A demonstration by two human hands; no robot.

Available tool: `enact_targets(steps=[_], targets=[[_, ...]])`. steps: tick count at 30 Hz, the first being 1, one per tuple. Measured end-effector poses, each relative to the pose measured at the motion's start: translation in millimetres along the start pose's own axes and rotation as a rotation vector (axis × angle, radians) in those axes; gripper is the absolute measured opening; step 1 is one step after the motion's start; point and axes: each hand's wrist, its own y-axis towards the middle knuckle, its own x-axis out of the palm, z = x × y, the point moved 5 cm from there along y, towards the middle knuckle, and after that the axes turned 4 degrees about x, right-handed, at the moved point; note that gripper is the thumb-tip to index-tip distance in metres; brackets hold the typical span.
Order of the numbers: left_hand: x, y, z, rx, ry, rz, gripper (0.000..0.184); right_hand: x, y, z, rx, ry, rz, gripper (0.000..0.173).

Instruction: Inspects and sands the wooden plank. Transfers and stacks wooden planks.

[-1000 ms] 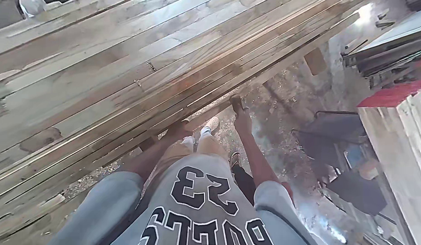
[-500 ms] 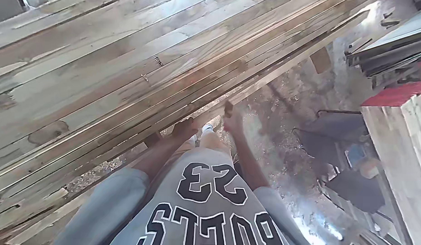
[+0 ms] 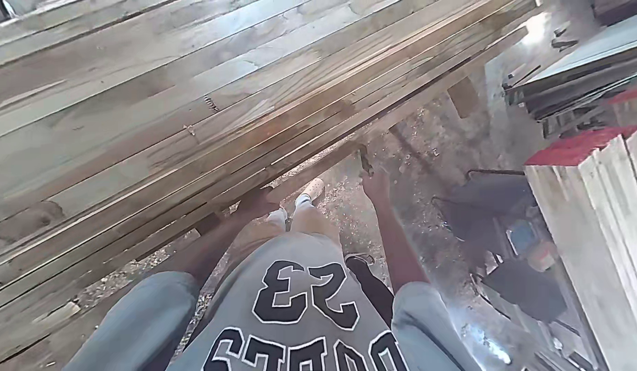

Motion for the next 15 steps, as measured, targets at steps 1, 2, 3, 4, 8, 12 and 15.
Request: enact_targets(steps=[1, 2, 3, 4, 8, 12, 15], targets=[[0, 0, 0, 0.006, -0.009, -0.006, 0.069, -1, 10, -3, -0.017, -0.044, 0.040, 0.050], [-1, 1, 1, 0.018, -0.018, -0.005, 0.068, 2, 20, -4, -0.037, -0.090, 0.072, 0.051], [-1, 1, 1, 0.025, -0.022, -0.007, 0.066, 6, 28, -2, -0.046, -0.168, 0.082, 0.052], [-1, 1, 2, 0.028, -0.024, -0.007, 0.064, 10, 33, 1, -0.038, -0.265, 0.062, 0.055], [-3, -4, 4, 0.006, -0.024, -0.008, 0.066, -16, 22, -2, 0.071, -0.522, -0.138, 0.062], [-2, -11, 14, -0.047, 0.079, 0.047, 0.065, -53, 41, -2, 0.045, -0.309, -0.120, 0.040], [-1, -19, 21, -0.083, 0.111, 0.039, 0.065, -47, 53, -26, 0.056, -0.139, -0.139, 0.035]])
